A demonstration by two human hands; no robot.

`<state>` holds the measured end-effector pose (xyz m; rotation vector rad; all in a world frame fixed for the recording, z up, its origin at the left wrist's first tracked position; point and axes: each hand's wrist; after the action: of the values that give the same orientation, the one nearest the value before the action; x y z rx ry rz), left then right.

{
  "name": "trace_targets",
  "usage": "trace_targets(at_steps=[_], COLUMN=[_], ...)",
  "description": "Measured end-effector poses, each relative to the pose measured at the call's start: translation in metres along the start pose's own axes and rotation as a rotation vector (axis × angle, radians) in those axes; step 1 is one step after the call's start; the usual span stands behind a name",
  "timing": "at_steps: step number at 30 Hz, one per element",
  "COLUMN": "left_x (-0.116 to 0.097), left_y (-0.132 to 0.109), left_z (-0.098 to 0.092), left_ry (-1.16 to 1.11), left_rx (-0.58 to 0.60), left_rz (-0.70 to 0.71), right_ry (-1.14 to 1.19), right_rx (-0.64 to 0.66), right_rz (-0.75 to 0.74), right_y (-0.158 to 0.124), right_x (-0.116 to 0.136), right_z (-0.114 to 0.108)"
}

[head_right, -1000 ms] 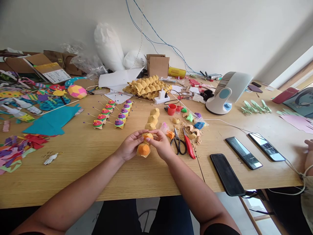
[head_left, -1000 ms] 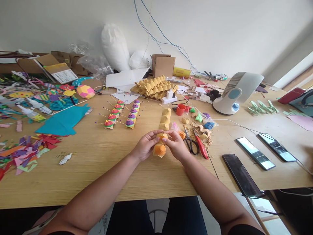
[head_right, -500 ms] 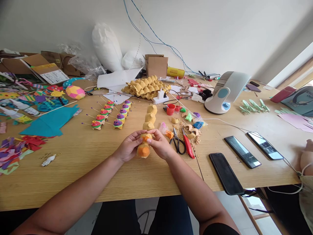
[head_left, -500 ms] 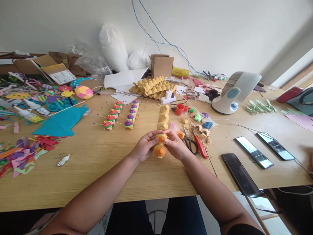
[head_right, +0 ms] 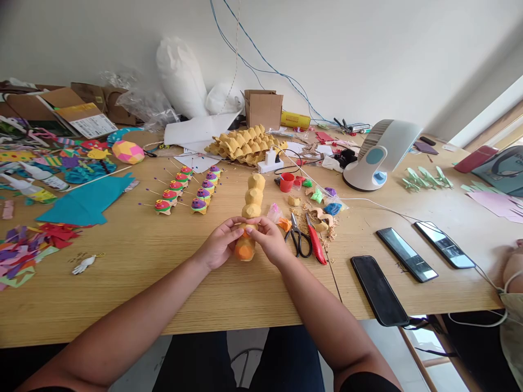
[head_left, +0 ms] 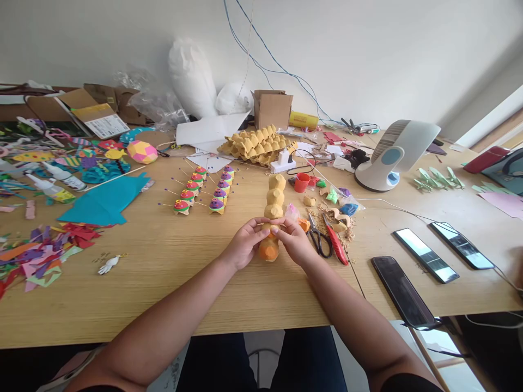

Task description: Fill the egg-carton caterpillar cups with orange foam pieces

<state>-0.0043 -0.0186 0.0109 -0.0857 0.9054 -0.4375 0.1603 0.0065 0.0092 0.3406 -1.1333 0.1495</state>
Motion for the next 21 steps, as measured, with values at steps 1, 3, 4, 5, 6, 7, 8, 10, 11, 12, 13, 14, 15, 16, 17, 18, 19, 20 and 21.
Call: trace_targets(at_steps=[1,3,4,5,6,7,8,10,11,12,13,14,15,16,17,18,19,20,21], left_x=[0.0001,-0.0003,-0.0006,-0.0011,-0.0016,-0.0020,-0.0024,-0.0028,-0.0028,-0.0027,-0.0025,-0.0022,-0.0019,-0.0015,-0.0011,-0.0008,-0.0005,-0.0003,-0.0002], left_y=[0.0004,0.0009,0.0012,0.0013,0.0015,0.0016,0.0017,0.0018,0.0019,0.0020,0.0021,0.0021,0.0021,0.0021,0.0021,0.0020,0.0020,0.0020,0.0021], left_z=[0.0003,0.0003,-0.0001,-0.0007,-0.0014,-0.0020,-0.0026,-0.0034,-0.0036,-0.0037,-0.0037,-0.0037,-0.0035,-0.0034,-0.0032,-0.0031,-0.0030,-0.0031,-0.0032], left_ry=[-0.008,-0.024,-0.029,-0.035,-0.040,-0.044,-0.049,-0.065,-0.073,-0.078,-0.080,-0.077,-0.072,-0.067,-0.065,-0.068,-0.075,-0.082,-0.087], left_rx=[-0.016,-0.040,-0.046,-0.051,-0.056,-0.061,-0.067,-0.077,-0.077,-0.072,-0.066,-0.062,-0.061,-0.063,-0.068,-0.075,-0.081,-0.084,-0.087], left_rz=[0.001,-0.007,-0.016,-0.025,-0.033,-0.039,-0.041,-0.040,-0.042,-0.047,-0.053,-0.060,-0.064,-0.067,-0.067,-0.065,-0.061,-0.059,-0.056], right_ry=[-0.013,-0.023,-0.015,-0.001,0.014,0.027,0.036,0.036,0.030,0.023,0.017,0.009,0.001,-0.003,-0.004,-0.003,0.000,0.003,0.006], right_rx=[0.009,0.016,0.015,0.012,0.014,0.019,0.027,0.042,0.045,0.046,0.045,0.048,0.055,0.064,0.075,0.084,0.089,0.091,0.091], right_rz=[-0.006,-0.012,-0.010,-0.005,0.004,0.012,0.017,0.020,0.019,0.018,0.016,0.014,0.013,0.014,0.019,0.023,0.028,0.031,0.033], right_y=[0.0000,0.0000,0.0000,-0.0001,-0.0001,-0.0002,-0.0004,-0.0007,-0.0008,-0.0009,-0.0008,-0.0007,-0.0005,-0.0003,-0.0002,0.0000,0.0000,0.0000,0.0000], right_x=[-0.0001,0.0001,0.0004,0.0008,0.0012,0.0015,0.0019,0.0024,0.0026,0.0028,0.0029,0.0030,0.0031,0.0032,0.0032,0.0032,0.0031,0.0030,0.0028], right_z=[0.0000,-0.0002,-0.0003,-0.0004,-0.0004,-0.0003,0.0000,0.0008,0.0011,0.0013,0.0014,0.0013,0.0011,0.0009,0.0007,0.0006,0.0005,0.0005,0.0005])
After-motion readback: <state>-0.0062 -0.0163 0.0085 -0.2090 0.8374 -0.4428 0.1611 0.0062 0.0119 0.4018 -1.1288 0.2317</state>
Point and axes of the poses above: each hand's wrist, its own y-axis towards the middle knuckle, its own z-axis out of the palm, x = y × z, and after that the axes turned 11 degrees about -z, right-handed
